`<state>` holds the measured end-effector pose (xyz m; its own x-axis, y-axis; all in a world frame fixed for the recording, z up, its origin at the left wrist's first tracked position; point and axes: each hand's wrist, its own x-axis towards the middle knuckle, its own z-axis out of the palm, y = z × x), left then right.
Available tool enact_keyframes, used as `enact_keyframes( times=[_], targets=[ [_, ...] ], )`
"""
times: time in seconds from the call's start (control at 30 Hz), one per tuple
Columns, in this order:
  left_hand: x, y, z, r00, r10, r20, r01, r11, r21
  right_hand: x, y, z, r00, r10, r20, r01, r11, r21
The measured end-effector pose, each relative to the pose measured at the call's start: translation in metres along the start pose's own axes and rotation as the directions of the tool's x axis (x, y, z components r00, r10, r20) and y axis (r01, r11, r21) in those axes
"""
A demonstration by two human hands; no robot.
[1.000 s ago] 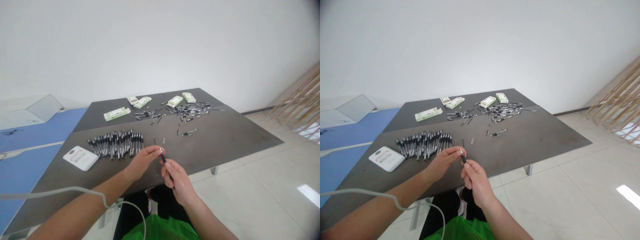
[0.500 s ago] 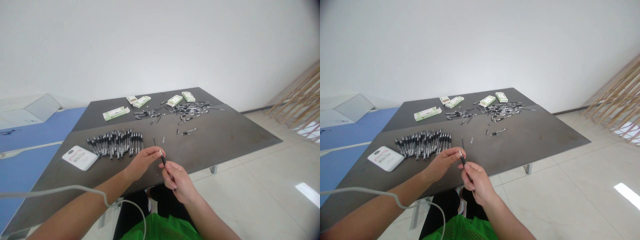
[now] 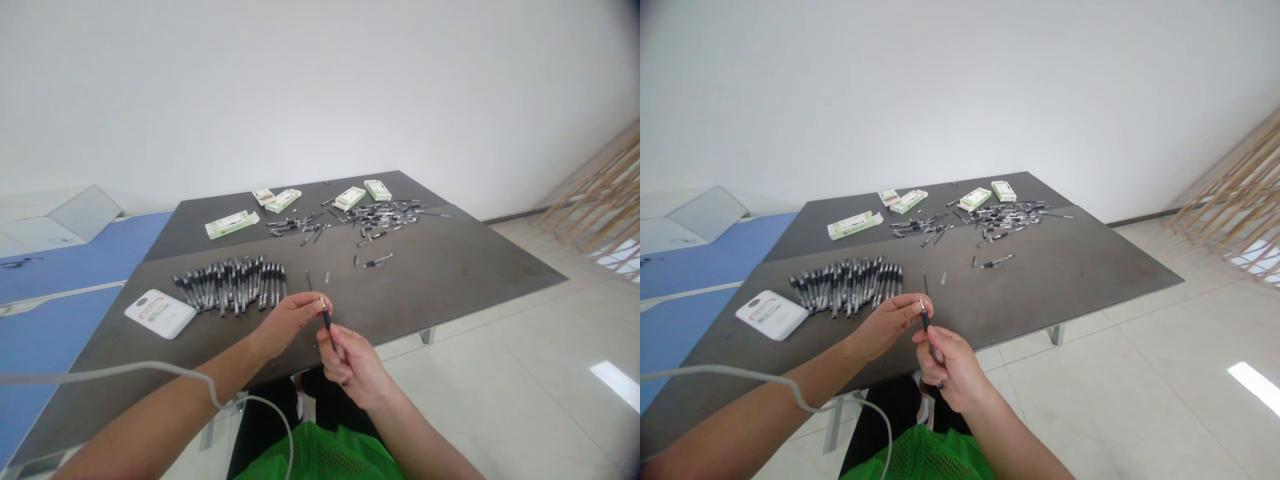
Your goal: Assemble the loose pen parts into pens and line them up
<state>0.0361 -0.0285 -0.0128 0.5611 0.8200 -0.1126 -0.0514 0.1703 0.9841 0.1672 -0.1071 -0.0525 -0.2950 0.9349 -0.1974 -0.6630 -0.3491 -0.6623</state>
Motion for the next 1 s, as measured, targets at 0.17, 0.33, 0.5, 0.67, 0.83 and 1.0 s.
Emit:
enact_keyframes(
  times=[0.17,0.33,0.5,0.67,0.83,1.0],
  targets=[
    [0.001,-0.002,0.000,1.000,0.011,-0.017,-0.009,0.995,0.099,0.003,0.003,-0.002,0.968,-0.178,-0.176,0.158,0.980,-0.120],
    [-0.001,-0.008,0.006,0.998,-0.039,0.058,0.045,0.994,-0.102,-0.002,0.002,-0.012,0.967,0.155,0.202,-0.207,0.941,0.270],
    [0.002,-0.010,0.007,0.999,-0.047,0.025,0.048,0.998,-0.038,0.000,0.006,-0.009,0.998,-0.030,-0.063,0.032,0.999,0.042],
    [0.002,-0.013,0.006,0.999,-0.035,-0.034,0.037,0.997,0.062,0.004,0.007,-0.008,0.958,-0.193,-0.213,0.162,0.975,-0.152],
    [0.003,-0.017,0.009,0.997,-0.073,0.014,0.074,0.993,-0.097,0.002,0.003,-0.016,0.989,0.112,0.097,-0.134,0.954,0.270],
    [0.007,-0.014,0.011,0.997,-0.073,0.023,0.073,0.997,0.003,0.002,0.004,-0.019,0.997,0.079,0.027,-0.083,0.978,0.191]
  ],
)
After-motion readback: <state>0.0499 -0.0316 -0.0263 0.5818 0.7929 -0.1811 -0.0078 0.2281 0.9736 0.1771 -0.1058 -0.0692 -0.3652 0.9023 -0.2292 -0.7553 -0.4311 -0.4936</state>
